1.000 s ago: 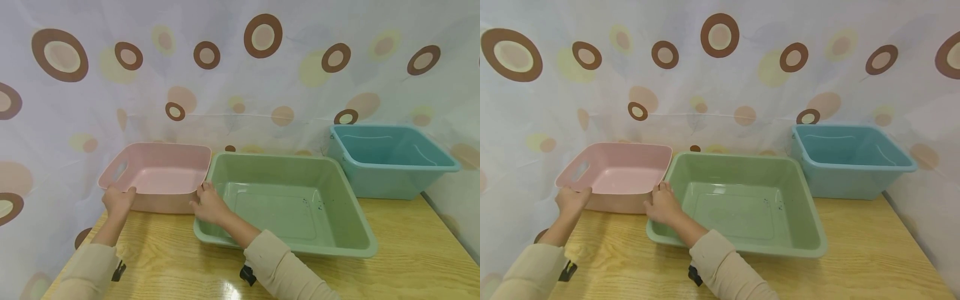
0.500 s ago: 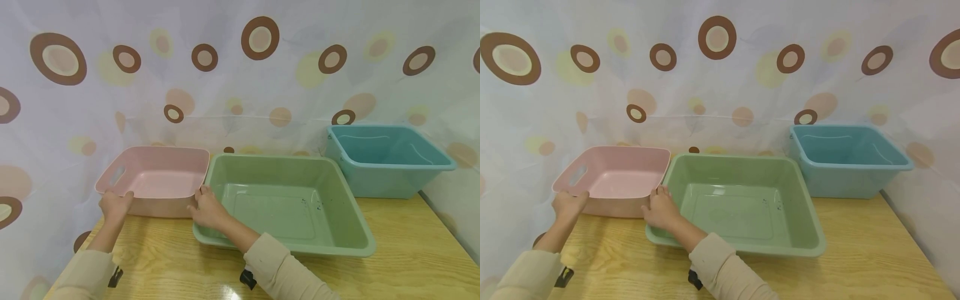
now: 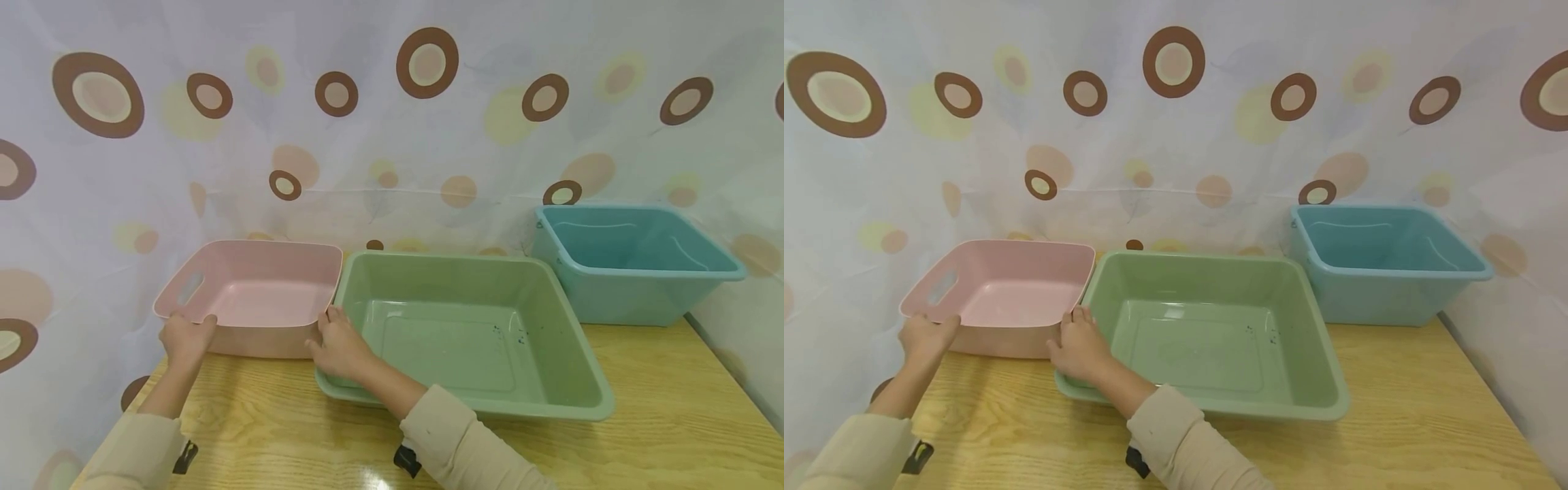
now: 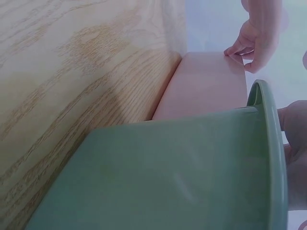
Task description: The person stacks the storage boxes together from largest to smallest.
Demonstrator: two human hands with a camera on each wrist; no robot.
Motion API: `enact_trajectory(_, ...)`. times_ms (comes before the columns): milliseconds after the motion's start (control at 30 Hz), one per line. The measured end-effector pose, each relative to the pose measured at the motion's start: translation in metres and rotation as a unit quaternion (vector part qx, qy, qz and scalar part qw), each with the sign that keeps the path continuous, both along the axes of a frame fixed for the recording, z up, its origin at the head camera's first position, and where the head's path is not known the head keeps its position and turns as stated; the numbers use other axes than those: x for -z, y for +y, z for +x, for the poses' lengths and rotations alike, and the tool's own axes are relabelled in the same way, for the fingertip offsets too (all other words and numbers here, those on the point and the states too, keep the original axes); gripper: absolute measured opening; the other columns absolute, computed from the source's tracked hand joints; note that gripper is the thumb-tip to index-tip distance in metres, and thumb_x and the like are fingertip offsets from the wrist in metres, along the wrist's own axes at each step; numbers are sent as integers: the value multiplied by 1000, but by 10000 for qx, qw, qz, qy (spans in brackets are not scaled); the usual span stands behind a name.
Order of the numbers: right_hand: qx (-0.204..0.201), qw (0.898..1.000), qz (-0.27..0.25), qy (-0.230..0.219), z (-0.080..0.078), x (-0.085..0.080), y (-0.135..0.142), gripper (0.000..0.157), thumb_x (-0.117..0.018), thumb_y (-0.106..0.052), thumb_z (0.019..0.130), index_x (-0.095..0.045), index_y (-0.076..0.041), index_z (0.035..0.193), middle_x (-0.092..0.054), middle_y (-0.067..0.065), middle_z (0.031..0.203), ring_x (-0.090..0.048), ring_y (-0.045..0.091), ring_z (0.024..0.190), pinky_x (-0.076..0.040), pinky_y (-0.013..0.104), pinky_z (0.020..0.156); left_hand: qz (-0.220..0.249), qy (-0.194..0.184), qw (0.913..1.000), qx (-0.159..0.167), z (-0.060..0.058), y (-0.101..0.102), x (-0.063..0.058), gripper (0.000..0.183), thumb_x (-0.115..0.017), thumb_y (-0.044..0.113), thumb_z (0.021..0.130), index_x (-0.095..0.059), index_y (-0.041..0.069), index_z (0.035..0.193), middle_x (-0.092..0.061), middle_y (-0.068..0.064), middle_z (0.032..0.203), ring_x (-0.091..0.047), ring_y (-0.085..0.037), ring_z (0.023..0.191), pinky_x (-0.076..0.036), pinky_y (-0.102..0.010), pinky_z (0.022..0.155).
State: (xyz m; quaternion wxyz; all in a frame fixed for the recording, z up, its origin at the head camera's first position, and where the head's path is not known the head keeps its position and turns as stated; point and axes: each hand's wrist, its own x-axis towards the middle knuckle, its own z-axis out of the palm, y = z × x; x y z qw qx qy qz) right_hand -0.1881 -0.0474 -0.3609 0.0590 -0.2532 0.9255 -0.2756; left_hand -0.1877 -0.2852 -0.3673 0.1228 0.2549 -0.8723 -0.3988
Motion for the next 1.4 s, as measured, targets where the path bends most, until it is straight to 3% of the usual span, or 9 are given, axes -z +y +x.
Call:
enact_trajectory(300,-27,10000,0,43,6,-1,1,56,-48,-25,93,-34,10,135,-26,26,145,-17,35,139,-21,41,112,-53,-47,10000,5,4,0,-2,50,-47,15,83,-37,-25,113,-41,-45,114,-34,-58,112,-34,-61,94)
enact_trajectory(500,15,10000,-63,-41,9,-1,0,56,-47,-25,93,-34,10,135,-25,26,146,-16,34,139,-20,41,113,33,-221,9997,71,8,-1,-4,56,-46,15,85,-33,-25,121,-36,-46,120,-32,-58,115,-33,-60,97)
enact_trajectory(800,45,9998,-155,-63,15,-1,-1,56,-47,-24,94,-33,10,136,-24,27,146,-16,34,139,-18,41,113,-35,-163,9998,117,13,0,-7,56,-45,15,84,-33,-26,120,-37,-48,118,-33,-59,113,-36,-62,93)
enact_trajectory(1033,159,9998,5,119,20,4,-1,55,-48,-24,94,-34,8,136,-27,24,146,-19,33,139,-25,42,110,-51,-147,9997,210,15,-3,-3,54,-45,16,85,-34,-24,120,-39,-46,118,-35,-59,111,-37,-62,90)
enact_trajectory(1133,247,9989,75,403,20,5,-3,50,-48,-23,94,-40,7,133,-34,23,142,-25,35,136,-30,43,108,-244,-267,9985,404,16,-6,-2,57,-44,19,87,-32,-25,121,-38,-46,117,-37,-60,108,-39,-63,85)
enact_trajectory(1233,310,9932,34,1124,19,5,-4,38,-49,-19,92,-54,7,119,-51,22,125,-42,38,125,-38,42,103,-584,-575,9949,588,17,-11,-4,63,-43,25,88,-27,-22,128,-32,-48,122,-38,-61,106,-41,-65,80)
enact_trajectory(1333,408,9791,-129,1988,18,5,-6,24,-53,-14,87,-62,5,99,-59,15,98,-56,30,99,-47,34,89,-1104,-754,9885,710,17,-18,-5,69,-45,34,88,-27,-16,132,-24,-47,127,-34,-62,108,-41,-66,75)
enact_trajectory(1400,506,9666,-208,2505,17,6,-9,19,-57,-12,84,-62,4,93,-57,10,87,-55,24,87,-48,31,79,-1513,-502,9832,889,17,-24,-4,69,-47,38,88,-32,-14,131,-26,-44,128,-34,-60,108,-42,-66,73)
